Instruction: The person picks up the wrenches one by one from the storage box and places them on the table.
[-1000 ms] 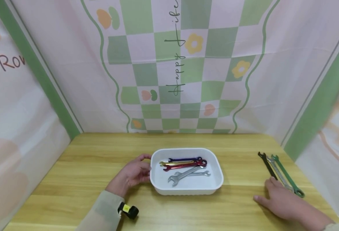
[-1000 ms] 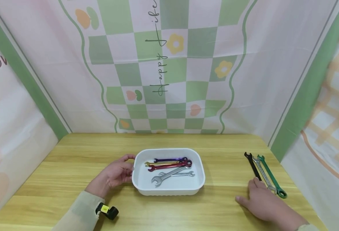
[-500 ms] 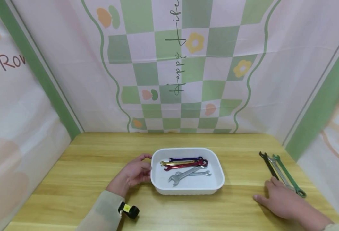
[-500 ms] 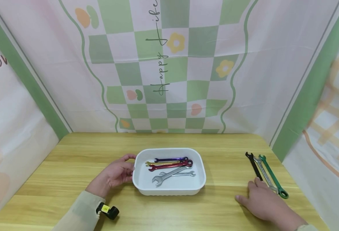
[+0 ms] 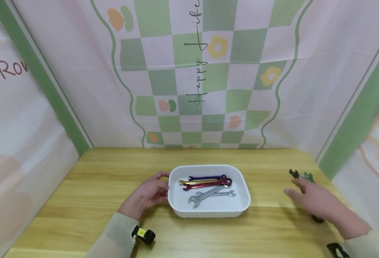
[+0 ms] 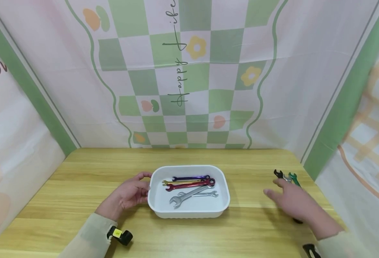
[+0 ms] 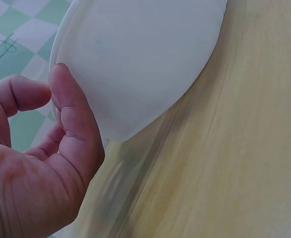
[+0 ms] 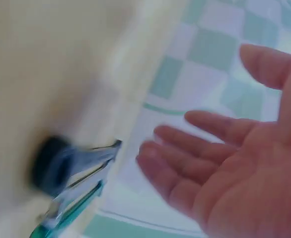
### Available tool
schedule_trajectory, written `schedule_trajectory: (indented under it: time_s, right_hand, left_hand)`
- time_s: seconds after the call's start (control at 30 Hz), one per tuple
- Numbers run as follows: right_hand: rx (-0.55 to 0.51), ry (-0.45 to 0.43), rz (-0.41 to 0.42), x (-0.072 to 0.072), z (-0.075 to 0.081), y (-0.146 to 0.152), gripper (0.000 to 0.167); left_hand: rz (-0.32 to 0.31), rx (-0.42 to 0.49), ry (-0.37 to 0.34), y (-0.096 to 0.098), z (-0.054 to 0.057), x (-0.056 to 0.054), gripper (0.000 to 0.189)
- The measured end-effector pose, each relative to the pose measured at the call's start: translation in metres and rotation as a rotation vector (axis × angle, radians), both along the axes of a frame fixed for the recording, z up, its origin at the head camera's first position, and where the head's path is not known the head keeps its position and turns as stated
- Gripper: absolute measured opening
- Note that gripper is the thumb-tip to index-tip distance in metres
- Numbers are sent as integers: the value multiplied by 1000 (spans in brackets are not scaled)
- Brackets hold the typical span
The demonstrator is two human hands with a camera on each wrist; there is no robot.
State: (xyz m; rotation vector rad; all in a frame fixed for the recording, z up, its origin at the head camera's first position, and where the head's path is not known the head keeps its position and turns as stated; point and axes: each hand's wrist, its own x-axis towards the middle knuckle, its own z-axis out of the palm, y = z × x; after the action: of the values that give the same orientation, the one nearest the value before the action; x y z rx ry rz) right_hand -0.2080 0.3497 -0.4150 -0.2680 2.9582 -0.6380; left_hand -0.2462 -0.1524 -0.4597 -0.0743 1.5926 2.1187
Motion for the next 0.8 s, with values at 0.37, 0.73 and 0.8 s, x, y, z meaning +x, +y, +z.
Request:
schedule_trajectory:
  time_s: [0.37,0.73,0.8]
  right_hand:
    - [-1066,-593,124,-66,50,-18,38]
    - [-942,-723,117,-93,76,-118,57]
    - [-894,-723,100,-96,74,-135,58]
  left_hand:
    - [-8,-4,6,-2,1,0,57]
    - [-13,-11,9,-2,1,-2,60]
    - [-14,-7,8,-3,1,-1,60]
